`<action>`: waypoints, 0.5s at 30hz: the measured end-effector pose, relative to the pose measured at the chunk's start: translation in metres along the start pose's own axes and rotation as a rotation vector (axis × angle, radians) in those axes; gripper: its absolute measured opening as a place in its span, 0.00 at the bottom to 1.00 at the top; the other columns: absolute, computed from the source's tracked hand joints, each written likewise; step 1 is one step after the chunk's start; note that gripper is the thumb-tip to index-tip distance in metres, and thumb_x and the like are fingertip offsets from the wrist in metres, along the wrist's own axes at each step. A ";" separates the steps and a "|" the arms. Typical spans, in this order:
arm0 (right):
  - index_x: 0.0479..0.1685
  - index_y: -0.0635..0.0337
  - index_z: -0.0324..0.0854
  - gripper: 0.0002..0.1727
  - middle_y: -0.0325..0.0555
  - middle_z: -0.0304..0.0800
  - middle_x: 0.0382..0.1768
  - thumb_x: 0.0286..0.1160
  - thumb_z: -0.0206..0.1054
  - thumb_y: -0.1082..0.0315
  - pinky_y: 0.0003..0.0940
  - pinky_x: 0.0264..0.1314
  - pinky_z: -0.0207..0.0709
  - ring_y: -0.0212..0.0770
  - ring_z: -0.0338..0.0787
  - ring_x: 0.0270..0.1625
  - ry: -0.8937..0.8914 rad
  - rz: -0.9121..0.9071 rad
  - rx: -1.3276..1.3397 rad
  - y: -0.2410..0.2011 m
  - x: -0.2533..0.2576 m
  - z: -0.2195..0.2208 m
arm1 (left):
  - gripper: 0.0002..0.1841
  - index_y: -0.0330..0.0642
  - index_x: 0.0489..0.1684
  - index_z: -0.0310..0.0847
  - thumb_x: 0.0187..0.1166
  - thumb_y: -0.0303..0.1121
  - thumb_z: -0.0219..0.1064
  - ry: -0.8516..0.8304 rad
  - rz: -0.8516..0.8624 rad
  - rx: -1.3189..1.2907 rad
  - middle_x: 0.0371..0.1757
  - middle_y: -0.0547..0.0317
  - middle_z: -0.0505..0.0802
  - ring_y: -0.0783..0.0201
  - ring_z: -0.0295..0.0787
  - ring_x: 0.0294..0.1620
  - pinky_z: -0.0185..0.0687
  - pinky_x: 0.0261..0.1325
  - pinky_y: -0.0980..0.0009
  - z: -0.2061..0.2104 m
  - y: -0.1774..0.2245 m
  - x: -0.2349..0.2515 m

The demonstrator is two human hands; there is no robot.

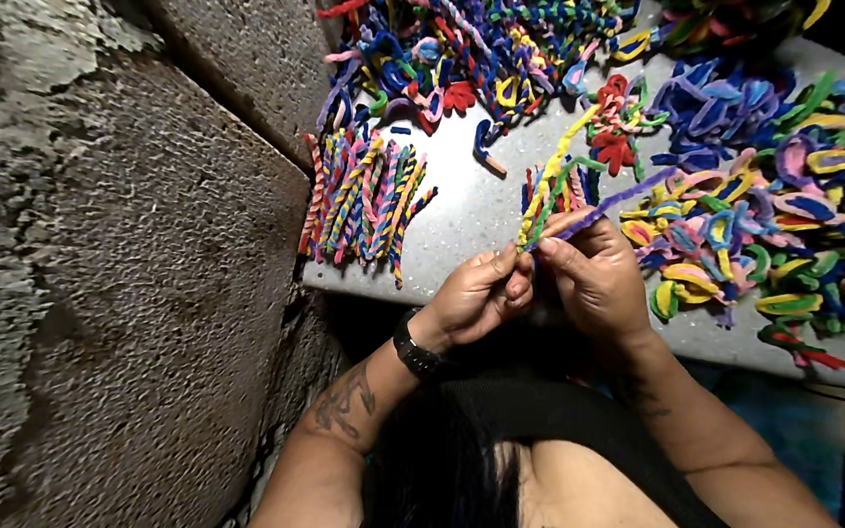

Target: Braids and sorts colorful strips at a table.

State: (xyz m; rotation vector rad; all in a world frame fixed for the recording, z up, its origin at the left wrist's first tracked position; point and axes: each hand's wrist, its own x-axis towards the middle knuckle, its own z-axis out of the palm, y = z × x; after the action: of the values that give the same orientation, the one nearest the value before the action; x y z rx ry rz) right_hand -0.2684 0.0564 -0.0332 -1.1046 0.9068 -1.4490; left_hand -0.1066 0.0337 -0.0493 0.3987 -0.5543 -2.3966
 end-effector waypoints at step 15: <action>0.47 0.49 0.89 0.10 0.31 0.91 0.48 0.77 0.68 0.75 0.25 0.56 0.87 0.26 0.90 0.48 0.009 0.026 0.070 0.011 0.000 0.003 | 0.12 0.52 0.38 0.82 0.91 0.32 0.53 0.205 0.270 0.115 0.32 0.66 0.91 0.76 0.86 0.32 0.84 0.41 0.80 0.009 -0.003 0.000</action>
State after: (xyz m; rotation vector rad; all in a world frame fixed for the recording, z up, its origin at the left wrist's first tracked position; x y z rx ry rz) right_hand -0.2627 0.0550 -0.0429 -1.0318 0.8677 -1.4549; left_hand -0.1118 0.0381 -0.0430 0.5742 -0.6116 -2.0438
